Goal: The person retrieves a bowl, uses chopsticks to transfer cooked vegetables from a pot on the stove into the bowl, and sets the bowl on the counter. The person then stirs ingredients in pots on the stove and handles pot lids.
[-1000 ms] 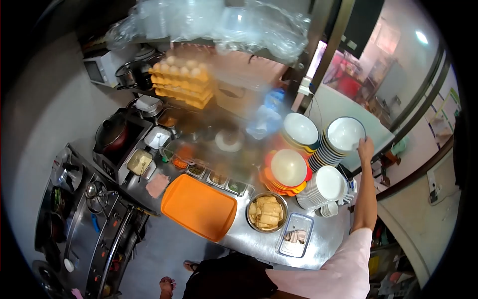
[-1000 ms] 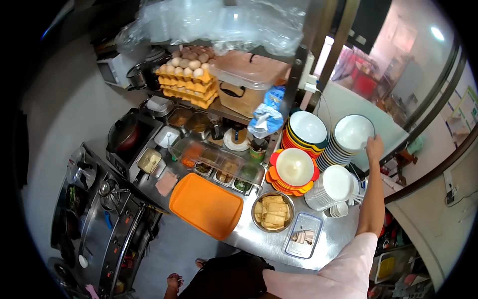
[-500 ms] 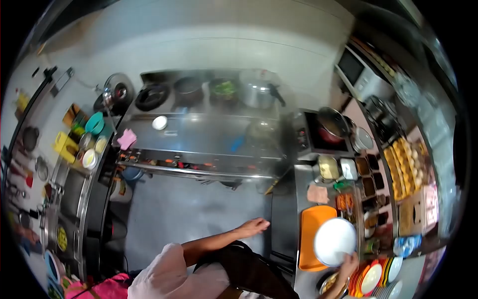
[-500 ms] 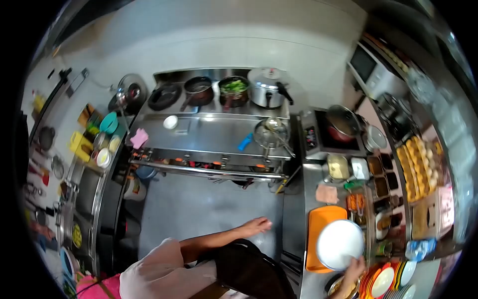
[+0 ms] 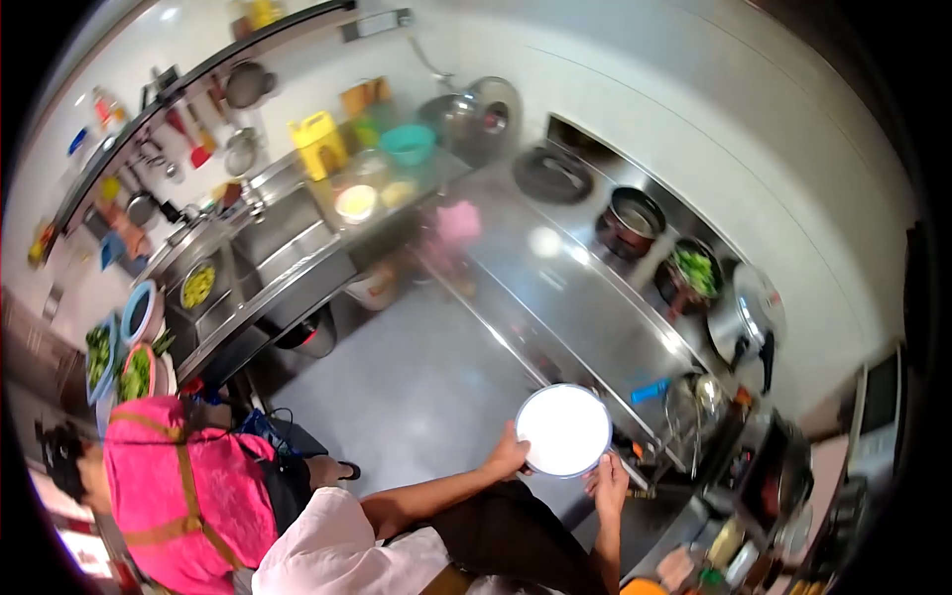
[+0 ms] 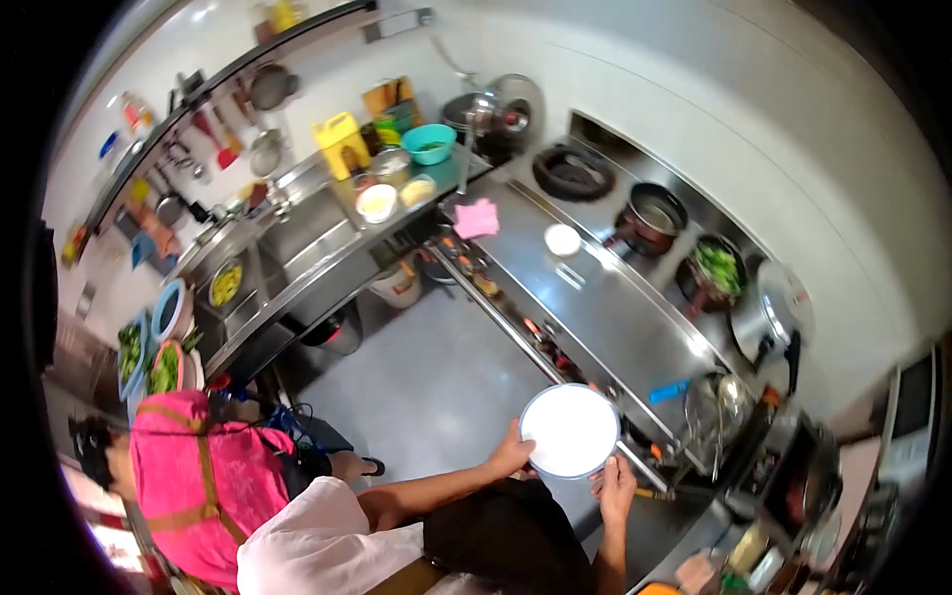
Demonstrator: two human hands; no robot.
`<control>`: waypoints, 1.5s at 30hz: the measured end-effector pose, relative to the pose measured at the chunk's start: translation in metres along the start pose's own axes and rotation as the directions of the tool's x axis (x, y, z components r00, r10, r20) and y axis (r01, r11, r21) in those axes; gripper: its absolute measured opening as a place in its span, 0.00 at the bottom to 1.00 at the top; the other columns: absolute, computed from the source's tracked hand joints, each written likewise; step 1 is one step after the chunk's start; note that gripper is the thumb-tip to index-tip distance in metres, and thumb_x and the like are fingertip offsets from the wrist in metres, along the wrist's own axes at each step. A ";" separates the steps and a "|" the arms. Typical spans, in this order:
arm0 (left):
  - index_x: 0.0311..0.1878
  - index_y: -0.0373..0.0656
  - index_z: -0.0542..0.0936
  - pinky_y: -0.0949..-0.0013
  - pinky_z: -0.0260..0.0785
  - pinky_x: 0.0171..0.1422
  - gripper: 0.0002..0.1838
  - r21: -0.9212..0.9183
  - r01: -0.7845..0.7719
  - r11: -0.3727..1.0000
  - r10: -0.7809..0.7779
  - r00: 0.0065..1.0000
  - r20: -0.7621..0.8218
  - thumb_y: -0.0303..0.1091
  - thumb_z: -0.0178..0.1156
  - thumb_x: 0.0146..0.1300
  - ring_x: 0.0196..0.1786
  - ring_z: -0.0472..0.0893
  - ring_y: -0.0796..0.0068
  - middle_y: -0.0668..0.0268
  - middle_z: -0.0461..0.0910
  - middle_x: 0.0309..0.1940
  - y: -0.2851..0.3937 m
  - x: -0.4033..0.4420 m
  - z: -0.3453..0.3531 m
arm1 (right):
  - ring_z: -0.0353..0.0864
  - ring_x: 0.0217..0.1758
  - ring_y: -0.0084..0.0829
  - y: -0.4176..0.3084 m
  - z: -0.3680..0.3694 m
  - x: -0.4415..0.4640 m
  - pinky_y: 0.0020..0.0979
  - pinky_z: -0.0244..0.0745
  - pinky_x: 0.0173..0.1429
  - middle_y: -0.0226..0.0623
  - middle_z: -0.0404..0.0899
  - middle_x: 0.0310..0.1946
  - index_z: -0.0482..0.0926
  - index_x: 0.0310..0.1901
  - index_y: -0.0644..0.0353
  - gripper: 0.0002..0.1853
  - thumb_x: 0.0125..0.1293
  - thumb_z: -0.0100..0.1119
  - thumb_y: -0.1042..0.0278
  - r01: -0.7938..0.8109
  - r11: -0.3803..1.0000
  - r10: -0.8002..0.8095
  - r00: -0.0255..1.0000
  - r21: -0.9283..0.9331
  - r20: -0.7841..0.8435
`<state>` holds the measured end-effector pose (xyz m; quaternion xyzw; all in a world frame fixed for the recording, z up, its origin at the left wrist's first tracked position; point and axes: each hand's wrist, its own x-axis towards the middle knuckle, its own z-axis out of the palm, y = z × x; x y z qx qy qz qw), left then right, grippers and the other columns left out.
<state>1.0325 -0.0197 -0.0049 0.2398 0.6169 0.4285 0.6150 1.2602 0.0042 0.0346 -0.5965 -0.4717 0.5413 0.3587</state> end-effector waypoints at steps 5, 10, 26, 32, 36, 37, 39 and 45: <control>0.62 0.28 0.62 0.61 0.83 0.30 0.26 -0.462 0.092 0.882 -0.169 0.978 -0.127 0.20 0.45 0.57 0.34 0.85 0.54 0.44 0.78 0.39 0.043 0.050 -0.100 | 0.70 0.15 0.19 -0.008 0.006 0.125 0.20 0.63 0.17 0.36 0.79 0.23 0.72 0.56 0.65 0.17 0.71 0.51 0.64 -0.004 1.000 0.008 0.984 -0.022 0.177; 0.40 0.37 0.76 0.77 0.71 0.22 0.08 -0.693 -0.133 0.708 -0.103 0.952 -0.288 0.28 0.51 0.61 0.23 0.76 0.75 0.61 0.79 0.28 0.083 0.089 -0.335 | 0.71 0.16 0.20 -0.023 0.029 0.241 0.21 0.65 0.18 0.36 0.79 0.23 0.73 0.54 0.66 0.15 0.70 0.51 0.69 0.005 0.993 0.035 0.947 -0.122 0.318; 0.64 0.35 0.55 0.65 0.78 0.21 0.32 0.093 0.061 0.994 -0.063 0.998 0.022 0.22 0.48 0.54 0.35 0.82 0.56 0.47 0.73 0.48 0.189 0.308 -0.205 | 0.78 0.22 0.23 -0.067 0.055 0.285 0.26 0.71 0.26 0.36 0.82 0.24 0.80 0.48 0.64 0.14 0.66 0.53 0.67 0.022 0.881 -0.171 0.946 -0.473 -0.276; 0.63 0.38 0.55 0.67 0.75 0.18 0.30 0.188 -0.213 0.959 0.164 0.956 0.242 0.20 0.48 0.55 0.29 0.81 0.58 0.48 0.72 0.45 0.080 0.400 -0.089 | 0.75 0.20 0.21 -0.102 0.000 0.303 0.25 0.69 0.24 0.35 0.81 0.24 0.79 0.47 0.66 0.14 0.63 0.55 0.69 -0.033 0.996 -0.023 0.825 -0.089 -0.565; 0.64 0.39 0.52 0.66 0.80 0.21 0.29 0.162 0.035 0.986 -0.073 0.968 0.242 0.20 0.45 0.59 0.31 0.82 0.56 0.47 0.72 0.46 0.112 0.391 -0.033 | 0.82 0.28 0.33 -0.117 -0.056 0.358 0.34 0.76 0.34 0.41 0.82 0.29 0.73 0.58 0.61 0.24 0.59 0.61 0.69 -0.008 0.882 -0.311 0.742 -0.471 -0.594; 0.64 0.40 0.52 0.66 0.80 0.22 0.28 0.166 0.064 0.984 -0.103 0.967 0.235 0.20 0.44 0.59 0.32 0.82 0.56 0.47 0.72 0.47 0.121 0.387 -0.021 | 0.83 0.33 0.38 -0.113 -0.071 0.381 0.36 0.76 0.38 0.44 0.82 0.32 0.70 0.61 0.59 0.27 0.58 0.61 0.69 -0.031 0.854 -0.316 0.762 -0.519 -0.566; 0.65 0.40 0.51 0.65 0.81 0.23 0.28 0.174 0.035 0.984 -0.072 0.975 0.209 0.21 0.44 0.61 0.33 0.82 0.56 0.47 0.72 0.47 0.129 0.381 0.001 | 0.82 0.41 0.46 -0.080 -0.102 0.445 0.40 0.76 0.45 0.47 0.81 0.39 0.65 0.65 0.55 0.32 0.58 0.63 0.68 0.074 0.726 -0.508 0.728 -0.684 -0.461; 0.63 0.40 0.55 0.67 0.81 0.24 0.25 0.227 -0.167 0.959 0.120 0.971 0.207 0.22 0.46 0.63 0.32 0.81 0.61 0.49 0.73 0.46 0.065 0.422 0.014 | 0.78 0.46 0.47 -0.115 -0.132 0.516 0.42 0.74 0.49 0.42 0.74 0.47 0.75 0.58 0.49 0.21 0.63 0.61 0.64 0.196 0.612 -0.523 0.827 -0.766 -0.206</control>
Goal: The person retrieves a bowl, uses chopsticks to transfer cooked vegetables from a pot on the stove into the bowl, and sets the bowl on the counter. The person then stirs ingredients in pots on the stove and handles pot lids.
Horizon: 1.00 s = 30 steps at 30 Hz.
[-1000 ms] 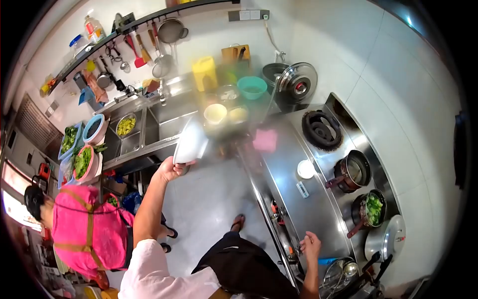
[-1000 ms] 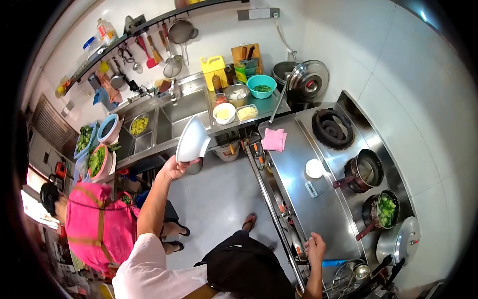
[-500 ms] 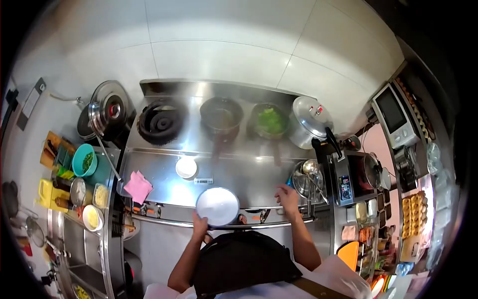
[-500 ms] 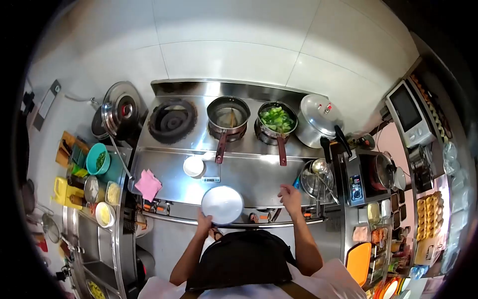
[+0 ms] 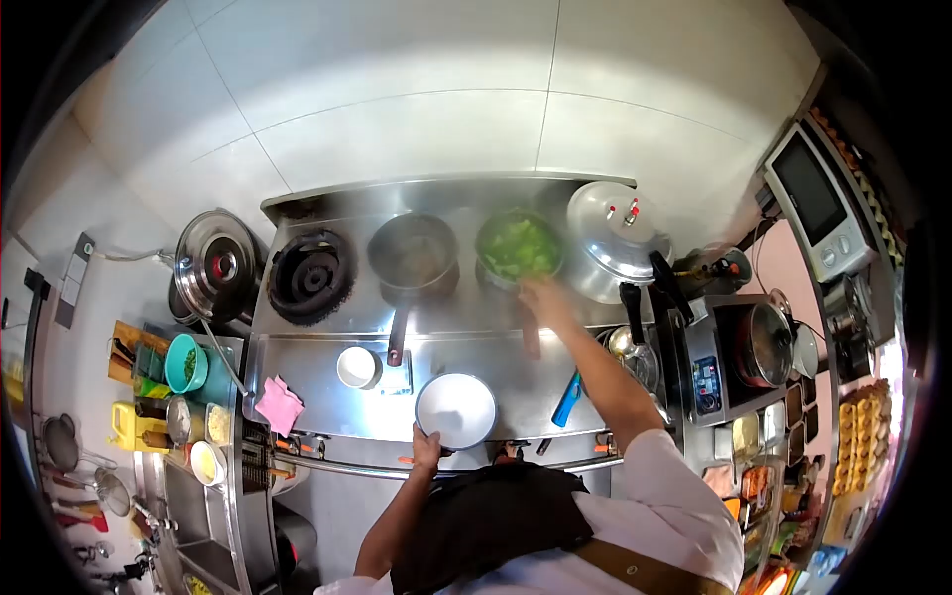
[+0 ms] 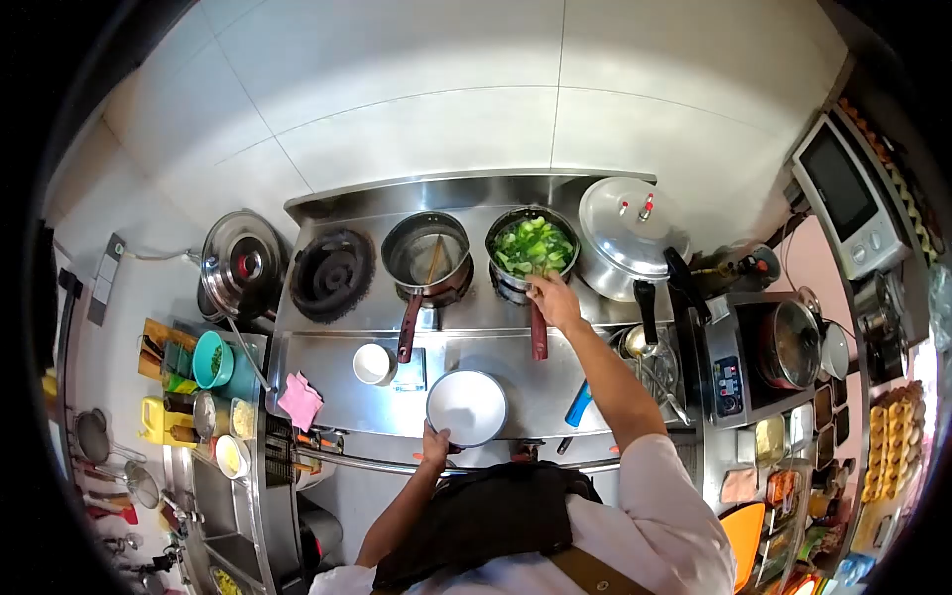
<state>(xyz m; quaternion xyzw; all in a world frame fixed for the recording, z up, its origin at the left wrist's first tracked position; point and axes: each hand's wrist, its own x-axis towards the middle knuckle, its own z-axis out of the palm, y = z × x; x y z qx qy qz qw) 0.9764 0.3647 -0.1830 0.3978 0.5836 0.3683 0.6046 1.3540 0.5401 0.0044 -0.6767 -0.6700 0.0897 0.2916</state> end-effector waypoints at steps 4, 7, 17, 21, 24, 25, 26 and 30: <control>0.63 0.39 0.57 0.69 0.79 0.24 0.25 -0.129 0.135 0.983 -0.138 0.990 -0.021 0.20 0.48 0.63 0.34 0.81 0.63 0.50 0.73 0.47 0.042 -0.024 0.029 | 0.78 0.43 0.45 0.042 0.010 0.051 0.41 0.75 0.46 0.41 0.73 0.43 0.83 0.46 0.54 0.11 0.65 0.59 0.62 0.208 0.973 -0.221 0.966 -0.105 -0.137; 0.63 0.38 0.58 0.66 0.80 0.26 0.25 -0.024 -0.106 0.994 0.105 0.993 -0.052 0.20 0.49 0.63 0.37 0.82 0.61 0.50 0.73 0.48 0.017 -0.010 0.032 | 0.79 0.38 0.45 0.047 -0.001 0.085 0.42 0.75 0.44 0.41 0.77 0.38 0.82 0.38 0.58 0.10 0.63 0.61 0.61 0.121 0.992 -0.116 0.987 0.036 -0.115; 0.63 0.36 0.62 0.62 0.83 0.32 0.25 -0.103 0.314 0.944 -0.313 0.949 0.028 0.25 0.51 0.62 0.40 0.82 0.59 0.52 0.75 0.47 0.057 0.013 0.050 | 0.84 0.30 0.42 0.021 -0.056 0.162 0.36 0.78 0.39 0.48 0.83 0.27 0.82 0.38 0.64 0.13 0.62 0.59 0.61 -0.029 0.972 0.009 0.997 0.235 0.082; 0.62 0.34 0.64 0.65 0.81 0.33 0.24 -0.034 0.271 0.962 -0.270 0.962 0.047 0.26 0.51 0.61 0.42 0.81 0.61 0.53 0.75 0.48 0.046 0.030 0.050 | 0.85 0.25 0.31 0.011 -0.024 0.160 0.29 0.78 0.34 0.43 0.84 0.26 0.83 0.39 0.65 0.13 0.62 0.60 0.63 -0.048 0.914 -0.016 0.988 0.402 0.153; 0.63 0.33 0.63 0.62 0.82 0.39 0.25 0.002 0.271 0.962 -0.271 0.959 0.080 0.25 0.50 0.62 0.43 0.82 0.57 0.51 0.75 0.48 0.070 0.029 0.053 | 0.86 0.26 0.31 0.034 0.006 0.155 0.29 0.79 0.34 0.42 0.85 0.26 0.83 0.38 0.65 0.12 0.60 0.62 0.65 -0.072 0.924 0.035 0.994 0.376 0.105; 0.64 0.33 0.62 0.60 0.83 0.40 0.25 0.005 0.287 0.958 -0.286 0.954 0.089 0.24 0.50 0.63 0.42 0.83 0.56 0.50 0.76 0.48 0.082 0.027 0.054 | 0.86 0.26 0.31 0.042 0.009 0.155 0.29 0.79 0.35 0.42 0.85 0.27 0.84 0.38 0.65 0.11 0.60 0.62 0.65 -0.133 0.915 0.107 0.990 0.380 0.089; 0.64 0.33 0.62 0.60 0.83 0.39 0.25 0.018 0.239 0.971 -0.240 0.964 0.116 0.24 0.50 0.63 0.43 0.83 0.55 0.50 0.76 0.48 0.067 0.034 0.050 | 0.85 0.27 0.35 0.052 0.009 0.159 0.31 0.79 0.36 0.44 0.84 0.27 0.84 0.38 0.64 0.11 0.60 0.62 0.65 -0.102 0.943 0.079 0.993 0.317 0.085; 0.65 0.35 0.62 0.59 0.83 0.37 0.25 0.025 0.159 0.987 -0.160 0.971 0.179 0.25 0.48 0.64 0.44 0.82 0.54 0.50 0.75 0.48 0.013 0.049 0.034 | 0.83 0.32 0.48 0.082 0.000 0.179 0.39 0.78 0.40 0.49 0.83 0.29 0.83 0.36 0.62 0.10 0.59 0.61 0.63 0.002 0.993 -0.009 0.998 0.115 0.063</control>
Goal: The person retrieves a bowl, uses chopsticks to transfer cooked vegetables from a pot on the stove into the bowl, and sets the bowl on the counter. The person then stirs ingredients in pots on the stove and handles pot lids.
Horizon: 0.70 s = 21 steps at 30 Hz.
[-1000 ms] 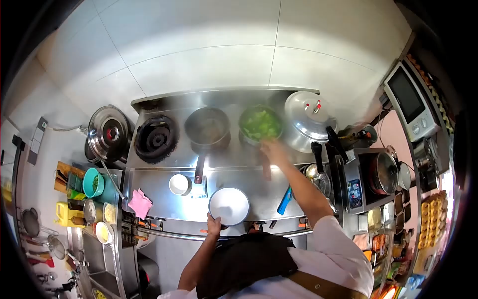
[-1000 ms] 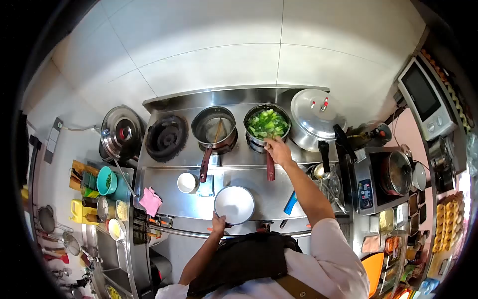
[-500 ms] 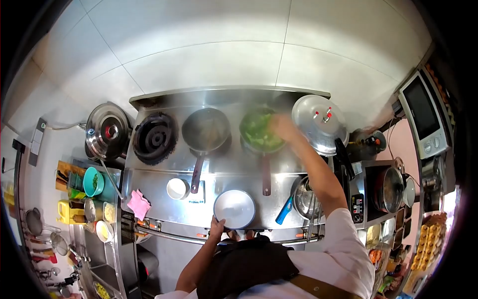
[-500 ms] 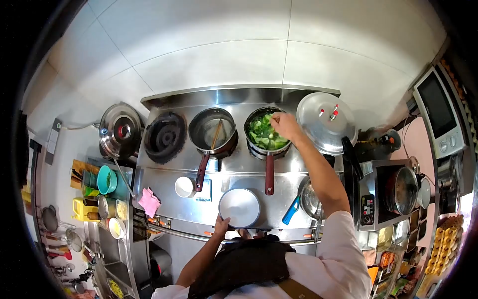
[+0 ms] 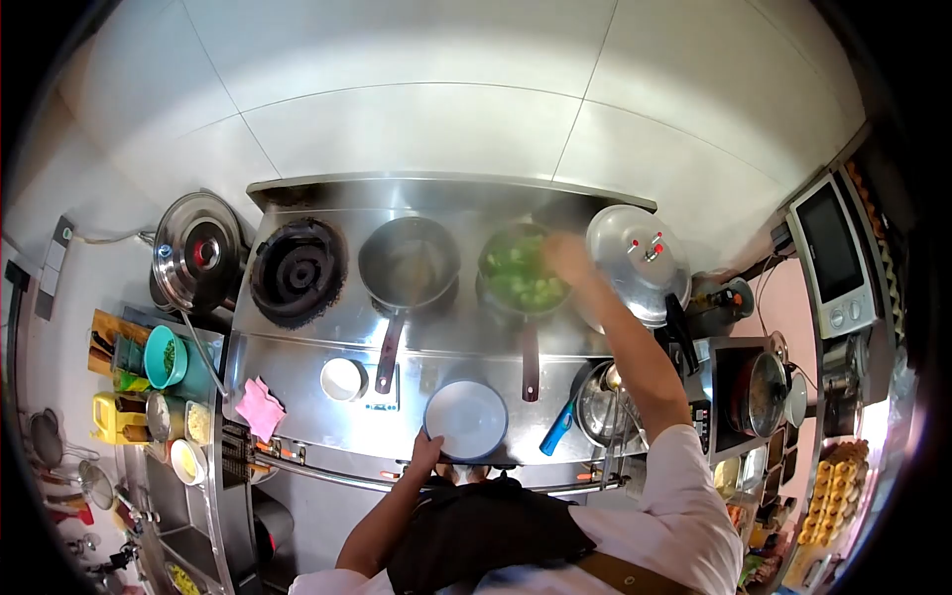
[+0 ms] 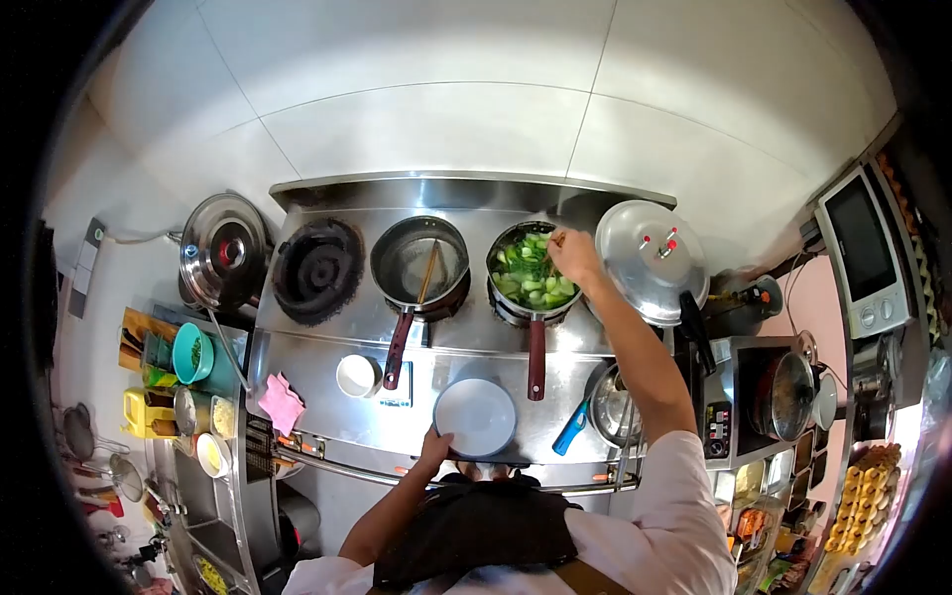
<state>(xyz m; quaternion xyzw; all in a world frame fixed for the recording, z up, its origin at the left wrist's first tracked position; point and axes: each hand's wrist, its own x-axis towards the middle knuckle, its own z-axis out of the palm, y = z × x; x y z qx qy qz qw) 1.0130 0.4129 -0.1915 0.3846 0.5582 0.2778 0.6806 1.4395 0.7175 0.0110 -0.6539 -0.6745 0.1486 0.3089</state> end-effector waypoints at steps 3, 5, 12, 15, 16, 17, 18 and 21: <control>0.65 0.34 0.62 0.60 0.83 0.38 0.26 -0.031 0.032 0.999 -0.032 0.999 -0.018 0.24 0.49 0.62 0.44 0.82 0.56 0.51 0.75 0.48 0.024 -0.007 0.007 | 0.82 0.34 0.50 -0.028 -0.035 0.010 0.41 0.77 0.41 0.49 0.82 0.29 0.83 0.34 0.61 0.10 0.59 0.60 0.63 0.073 0.976 -0.093 0.991 -0.206 -0.092; 0.65 0.34 0.63 0.61 0.81 0.42 0.26 -0.034 0.053 0.998 -0.054 0.998 -0.024 0.24 0.49 0.62 0.45 0.82 0.57 0.51 0.76 0.48 0.031 -0.009 0.008 | 0.82 0.35 0.50 -0.078 -0.063 0.012 0.41 0.77 0.42 0.50 0.82 0.29 0.83 0.34 0.61 0.10 0.60 0.60 0.63 -0.151 0.982 0.134 0.980 -0.115 -0.145; 0.63 0.32 0.67 0.63 0.71 0.56 0.25 -0.024 0.054 0.998 -0.055 0.997 -0.048 0.23 0.51 0.60 0.50 0.78 0.62 0.53 0.77 0.50 0.052 -0.017 0.013 | 0.84 0.40 0.46 -0.042 -0.007 0.016 0.39 0.77 0.49 0.44 0.84 0.35 0.84 0.38 0.56 0.11 0.61 0.60 0.59 -0.219 0.969 0.211 0.974 -0.114 -0.081; 0.62 0.32 0.67 0.63 0.71 0.56 0.25 -0.005 0.041 0.999 -0.041 0.998 -0.050 0.23 0.51 0.60 0.49 0.79 0.62 0.54 0.77 0.50 0.054 -0.015 0.012 | 0.84 0.37 0.42 -0.064 -0.012 0.006 0.37 0.77 0.46 0.43 0.85 0.34 0.84 0.36 0.58 0.12 0.62 0.60 0.59 -0.185 0.981 0.186 0.982 -0.053 0.020; 0.62 0.32 0.67 0.63 0.71 0.56 0.25 0.008 0.023 1.000 -0.022 0.998 -0.056 0.23 0.51 0.60 0.49 0.79 0.62 0.54 0.78 0.49 0.052 -0.016 0.012 | 0.84 0.35 0.41 -0.069 -0.013 0.002 0.36 0.77 0.44 0.42 0.85 0.33 0.84 0.35 0.59 0.12 0.62 0.60 0.59 -0.140 0.990 0.141 0.988 -0.018 0.058; 0.62 0.32 0.68 0.63 0.71 0.56 0.24 0.024 0.006 1.000 -0.004 0.998 -0.059 0.23 0.51 0.60 0.49 0.79 0.62 0.54 0.78 0.49 0.049 -0.017 0.012 | 0.84 0.33 0.38 -0.074 -0.018 -0.002 0.35 0.76 0.42 0.41 0.84 0.31 0.83 0.34 0.60 0.12 0.62 0.60 0.59 -0.158 0.987 0.153 0.978 0.025 0.140; 0.62 0.32 0.68 0.63 0.71 0.56 0.24 0.033 0.014 0.999 -0.012 0.998 -0.062 0.23 0.51 0.60 0.49 0.79 0.62 0.54 0.78 0.49 0.047 -0.017 0.011 | 0.83 0.30 0.35 -0.084 -0.029 -0.005 0.34 0.75 0.40 0.41 0.84 0.30 0.83 0.34 0.61 0.12 0.63 0.60 0.59 -0.179 0.982 0.161 0.963 0.065 0.217; 0.61 0.32 0.68 0.63 0.71 0.56 0.24 0.039 0.060 0.997 -0.058 0.996 -0.061 0.24 0.51 0.60 0.49 0.79 0.62 0.54 0.78 0.48 0.053 -0.016 0.012 | 0.78 0.24 0.25 -0.091 -0.050 -0.017 0.30 0.72 0.34 0.36 0.80 0.24 0.81 0.34 0.63 0.12 0.65 0.59 0.61 -0.228 0.955 0.142 0.914 0.192 0.381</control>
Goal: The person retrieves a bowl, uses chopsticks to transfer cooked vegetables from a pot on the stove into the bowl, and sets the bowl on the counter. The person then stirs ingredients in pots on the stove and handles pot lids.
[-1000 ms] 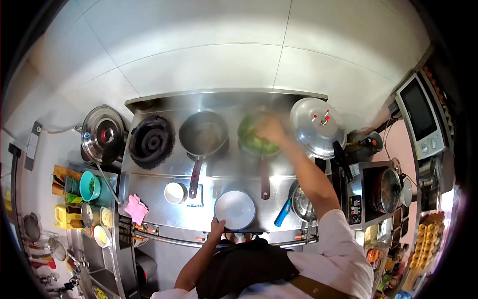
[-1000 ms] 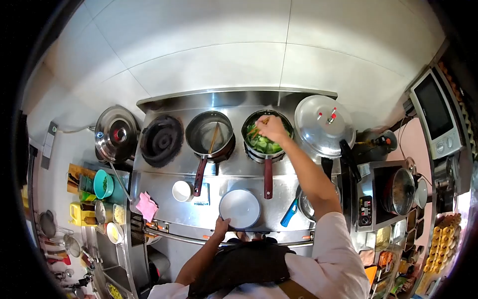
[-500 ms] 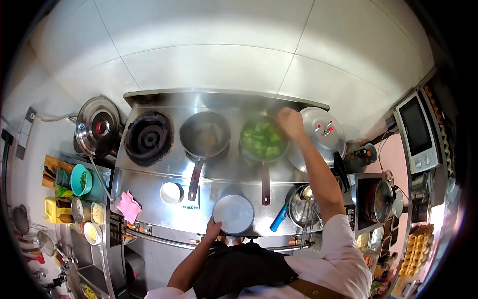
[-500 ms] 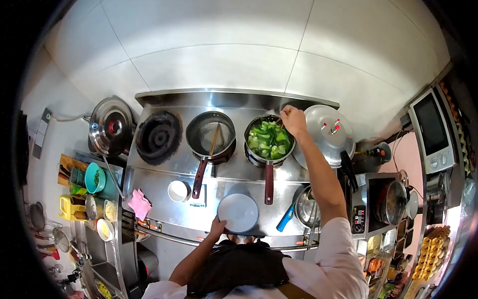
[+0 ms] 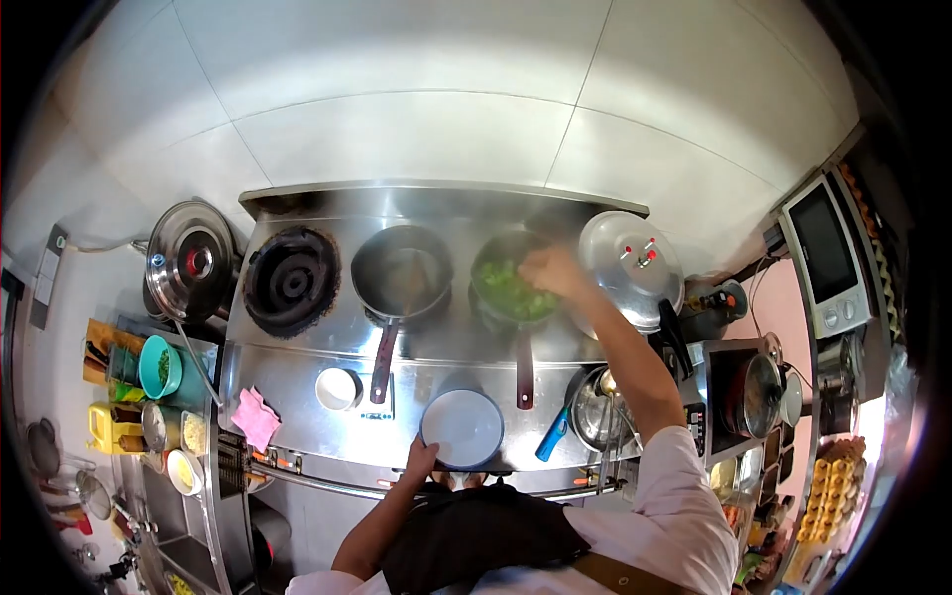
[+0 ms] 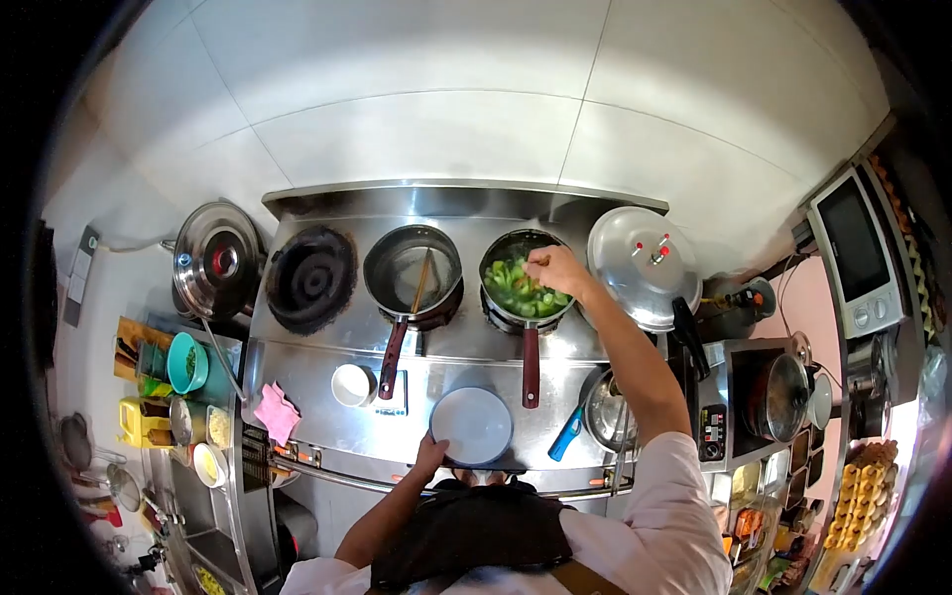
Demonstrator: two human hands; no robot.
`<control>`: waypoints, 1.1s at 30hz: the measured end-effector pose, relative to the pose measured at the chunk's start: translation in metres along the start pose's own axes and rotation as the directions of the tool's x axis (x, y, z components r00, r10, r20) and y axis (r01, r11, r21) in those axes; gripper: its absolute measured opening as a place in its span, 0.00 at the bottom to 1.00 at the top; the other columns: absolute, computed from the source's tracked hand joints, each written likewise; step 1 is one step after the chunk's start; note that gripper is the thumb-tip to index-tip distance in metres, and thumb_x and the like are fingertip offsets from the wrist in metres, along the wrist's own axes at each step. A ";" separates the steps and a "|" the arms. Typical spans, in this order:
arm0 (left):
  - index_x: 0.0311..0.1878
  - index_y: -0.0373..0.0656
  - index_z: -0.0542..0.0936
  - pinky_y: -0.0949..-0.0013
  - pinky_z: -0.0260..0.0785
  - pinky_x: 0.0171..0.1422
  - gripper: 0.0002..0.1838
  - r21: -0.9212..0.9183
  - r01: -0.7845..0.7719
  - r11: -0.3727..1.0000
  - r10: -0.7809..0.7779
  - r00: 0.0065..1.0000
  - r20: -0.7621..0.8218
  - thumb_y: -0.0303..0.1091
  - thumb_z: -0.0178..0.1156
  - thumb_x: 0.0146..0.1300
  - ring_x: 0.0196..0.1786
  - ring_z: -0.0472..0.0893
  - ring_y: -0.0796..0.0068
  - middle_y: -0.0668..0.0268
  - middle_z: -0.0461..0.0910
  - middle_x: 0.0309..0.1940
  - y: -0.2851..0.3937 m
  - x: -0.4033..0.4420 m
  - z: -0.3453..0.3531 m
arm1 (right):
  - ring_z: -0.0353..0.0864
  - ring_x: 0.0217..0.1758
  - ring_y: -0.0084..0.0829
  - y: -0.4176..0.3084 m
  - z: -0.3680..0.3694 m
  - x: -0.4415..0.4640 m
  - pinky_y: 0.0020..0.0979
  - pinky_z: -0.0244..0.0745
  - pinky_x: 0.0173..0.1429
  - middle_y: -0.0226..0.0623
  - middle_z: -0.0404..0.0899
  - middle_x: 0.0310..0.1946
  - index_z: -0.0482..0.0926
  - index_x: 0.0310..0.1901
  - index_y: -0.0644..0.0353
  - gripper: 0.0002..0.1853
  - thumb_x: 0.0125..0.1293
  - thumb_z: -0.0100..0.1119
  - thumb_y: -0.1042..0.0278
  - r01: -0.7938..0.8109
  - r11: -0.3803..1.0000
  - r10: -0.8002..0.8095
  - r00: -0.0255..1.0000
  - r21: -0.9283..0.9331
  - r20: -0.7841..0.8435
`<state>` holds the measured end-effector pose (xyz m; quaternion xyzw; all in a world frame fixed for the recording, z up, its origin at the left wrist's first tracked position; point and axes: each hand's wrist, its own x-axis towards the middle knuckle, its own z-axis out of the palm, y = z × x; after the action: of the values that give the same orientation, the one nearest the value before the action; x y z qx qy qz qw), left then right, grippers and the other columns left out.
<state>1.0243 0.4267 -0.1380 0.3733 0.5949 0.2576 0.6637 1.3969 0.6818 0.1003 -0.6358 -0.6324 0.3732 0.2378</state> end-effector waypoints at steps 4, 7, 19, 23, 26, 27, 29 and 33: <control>0.62 0.31 0.67 0.62 0.73 0.55 0.25 0.001 0.052 0.999 -0.052 0.999 0.016 0.23 0.49 0.59 0.50 0.79 0.60 0.51 0.78 0.49 0.016 -0.007 0.000 | 0.77 0.25 0.22 0.022 -0.001 -0.018 0.26 0.72 0.31 0.34 0.79 0.23 0.81 0.37 0.64 0.12 0.65 0.61 0.62 0.111 0.989 -0.105 0.992 0.097 -0.067; 0.62 0.31 0.66 0.61 0.75 0.53 0.26 0.046 -0.025 0.999 0.024 0.999 0.026 0.23 0.48 0.58 0.50 0.80 0.58 0.50 0.77 0.50 0.004 -0.002 -0.003 | 0.78 0.26 0.20 0.016 -0.009 -0.032 0.25 0.73 0.29 0.33 0.80 0.24 0.82 0.38 0.64 0.12 0.64 0.61 0.62 0.038 0.970 0.030 0.962 0.242 -0.271; 0.63 0.30 0.65 0.60 0.74 0.55 0.26 -0.047 0.041 0.998 -0.040 0.999 0.030 0.23 0.49 0.59 0.51 0.79 0.56 0.49 0.76 0.51 0.002 -0.004 -0.002 | 0.78 0.17 0.26 0.096 0.042 -0.031 0.27 0.73 0.22 0.40 0.84 0.32 0.82 0.46 0.67 0.15 0.66 0.58 0.64 0.038 0.992 0.021 0.886 0.118 -0.463; 0.63 0.29 0.66 0.61 0.69 0.61 0.27 -0.018 0.032 0.999 -0.032 0.999 0.021 0.23 0.49 0.58 0.53 0.78 0.56 0.48 0.76 0.52 0.010 -0.005 -0.002 | 0.76 0.16 0.24 0.135 0.088 0.006 0.25 0.72 0.20 0.39 0.84 0.33 0.80 0.48 0.67 0.16 0.67 0.59 0.62 0.098 0.924 0.122 0.842 0.370 -0.525; 0.64 0.32 0.65 0.61 0.77 0.49 0.25 0.027 -0.023 0.999 0.022 0.999 0.042 0.24 0.50 0.62 0.47 0.80 0.59 0.51 0.76 0.50 -0.005 0.004 -0.005 | 0.77 0.18 0.26 0.111 0.098 0.015 0.27 0.72 0.22 0.39 0.83 0.29 0.81 0.42 0.66 0.13 0.66 0.59 0.62 0.050 0.836 0.291 0.804 0.546 -0.518; 0.64 0.32 0.65 0.61 0.78 0.47 0.25 0.043 -0.032 0.999 0.030 0.999 0.045 0.24 0.51 0.63 0.47 0.80 0.59 0.51 0.77 0.50 -0.008 0.006 -0.006 | 0.78 0.21 0.28 0.093 0.093 0.013 0.29 0.72 0.25 0.37 0.81 0.27 0.81 0.39 0.63 0.12 0.64 0.60 0.62 -0.019 0.773 0.404 0.785 0.634 -0.469; 0.63 0.32 0.65 0.61 0.79 0.44 0.24 0.073 -0.050 0.996 0.047 0.998 0.052 0.25 0.51 0.63 0.45 0.81 0.59 0.51 0.77 0.48 -0.013 0.009 -0.008 | 0.72 0.17 0.23 0.072 0.091 0.015 0.27 0.66 0.21 0.33 0.77 0.19 0.81 0.31 0.62 0.13 0.68 0.56 0.62 -0.030 0.739 0.477 0.729 0.673 -0.491; 0.60 0.30 0.66 0.62 0.82 0.37 0.22 -0.024 -0.034 0.999 0.035 0.998 0.057 0.26 0.51 0.63 0.41 0.82 0.59 0.52 0.78 0.44 -0.023 0.012 -0.009 | 0.74 0.18 0.24 0.073 0.095 0.022 0.27 0.67 0.21 0.34 0.78 0.21 0.81 0.33 0.62 0.11 0.68 0.57 0.64 -0.033 0.729 0.528 0.663 0.683 -0.531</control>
<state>1.0152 0.4245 -0.1637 0.3830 0.5660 0.2650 0.6802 1.3671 0.6810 -0.0176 -0.7072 -0.2208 0.3256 0.5875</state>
